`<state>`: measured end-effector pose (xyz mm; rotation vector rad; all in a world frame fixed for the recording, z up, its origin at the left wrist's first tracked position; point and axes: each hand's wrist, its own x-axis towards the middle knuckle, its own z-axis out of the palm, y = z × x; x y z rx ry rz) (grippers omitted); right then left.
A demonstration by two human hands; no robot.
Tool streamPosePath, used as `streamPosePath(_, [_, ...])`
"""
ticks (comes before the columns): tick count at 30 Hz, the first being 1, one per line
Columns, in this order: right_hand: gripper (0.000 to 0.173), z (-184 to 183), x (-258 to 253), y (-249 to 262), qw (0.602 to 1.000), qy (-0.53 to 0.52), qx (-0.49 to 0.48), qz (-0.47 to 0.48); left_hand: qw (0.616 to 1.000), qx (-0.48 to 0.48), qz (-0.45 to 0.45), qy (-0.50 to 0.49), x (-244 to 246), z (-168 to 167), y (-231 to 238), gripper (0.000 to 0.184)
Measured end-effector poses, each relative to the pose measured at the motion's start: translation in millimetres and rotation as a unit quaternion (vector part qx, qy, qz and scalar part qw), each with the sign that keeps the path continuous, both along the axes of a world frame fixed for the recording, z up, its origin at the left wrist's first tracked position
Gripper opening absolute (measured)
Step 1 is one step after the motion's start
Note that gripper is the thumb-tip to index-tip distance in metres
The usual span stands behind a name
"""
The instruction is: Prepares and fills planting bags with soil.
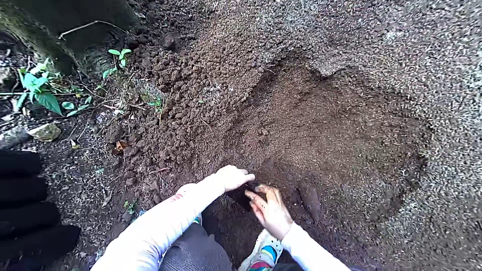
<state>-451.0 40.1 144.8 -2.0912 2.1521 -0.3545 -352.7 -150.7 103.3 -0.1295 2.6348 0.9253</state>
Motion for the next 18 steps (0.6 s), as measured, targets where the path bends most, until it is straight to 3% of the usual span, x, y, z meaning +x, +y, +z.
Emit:
streamPosePath(2, [0.028,3,25,8,0.994,-0.079,0.066,-0.033,0.999,0.019,0.026,-0.016,5,2,6,0.041])
streamPosePath(4, [0.041,12,46,1,0.944,-0.163,0.268,-0.098,0.999,0.027,0.033,-0.021,9,2,13,0.038])
streamPosePath(6, [0.056,4,54,-11,0.895,-0.174,0.390,-0.131,0.999,0.031,0.017,-0.023,12,0,25,0.038])
streamPosePath(10, [0.072,-27,61,-16,0.875,-0.110,0.456,-0.123,0.998,0.055,-0.042,-0.012,18,-7,51,0.038])
streamPosePath(13, [0.063,-34,72,-18,0.848,-0.106,0.509,-0.099,0.993,0.088,-0.075,-0.007,17,-12,63,0.037])
streamPosePath(18, [0.054,-56,79,-20,0.848,-0.132,0.500,-0.113,0.988,0.125,-0.096,-0.004,10,-19,71,0.035])
